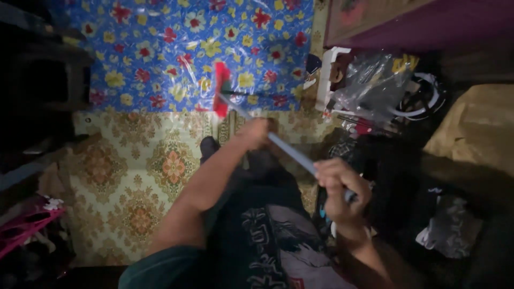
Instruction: Sweep the floor using a broom.
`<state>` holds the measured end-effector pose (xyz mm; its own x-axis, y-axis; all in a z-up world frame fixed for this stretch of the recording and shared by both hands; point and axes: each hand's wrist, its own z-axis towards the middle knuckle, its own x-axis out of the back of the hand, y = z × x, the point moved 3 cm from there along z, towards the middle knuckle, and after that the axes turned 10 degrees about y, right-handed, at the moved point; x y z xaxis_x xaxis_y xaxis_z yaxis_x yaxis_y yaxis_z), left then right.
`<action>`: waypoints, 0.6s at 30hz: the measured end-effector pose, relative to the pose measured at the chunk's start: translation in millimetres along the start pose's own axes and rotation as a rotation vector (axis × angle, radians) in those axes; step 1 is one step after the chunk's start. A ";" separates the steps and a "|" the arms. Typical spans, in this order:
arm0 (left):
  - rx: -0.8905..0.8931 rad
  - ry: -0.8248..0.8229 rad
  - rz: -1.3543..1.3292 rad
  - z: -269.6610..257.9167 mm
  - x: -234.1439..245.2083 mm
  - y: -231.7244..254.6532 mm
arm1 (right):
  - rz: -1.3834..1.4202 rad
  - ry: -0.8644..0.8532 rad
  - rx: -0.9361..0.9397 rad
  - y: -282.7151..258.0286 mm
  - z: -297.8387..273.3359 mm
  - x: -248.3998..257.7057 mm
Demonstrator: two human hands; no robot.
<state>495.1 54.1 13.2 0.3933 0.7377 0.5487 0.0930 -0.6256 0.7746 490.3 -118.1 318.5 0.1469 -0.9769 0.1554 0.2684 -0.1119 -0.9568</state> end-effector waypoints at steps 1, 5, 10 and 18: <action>0.054 -0.011 0.035 -5.1 10.4 2.1 | 0.065 -0.016 -0.034 3.4 3.8 -4.3; -0.040 0.215 -0.055 5.6 10.6 46.2 | 0.220 0.030 -0.039 9.4 6.4 54.1; 0.046 -0.095 0.150 42.5 -7.5 140.2 | 0.343 0.088 0.076 -32.7 32.8 135.5; -0.483 0.317 -0.305 86.6 -54.6 101.4 | -0.088 -0.363 -0.132 -60.1 33.2 71.2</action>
<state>562.3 -71.6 34.6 0.1184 0.9495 0.2905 -0.2929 -0.2461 0.9239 516.3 -174.9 395.2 0.4625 -0.8370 0.2925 0.1739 -0.2378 -0.9556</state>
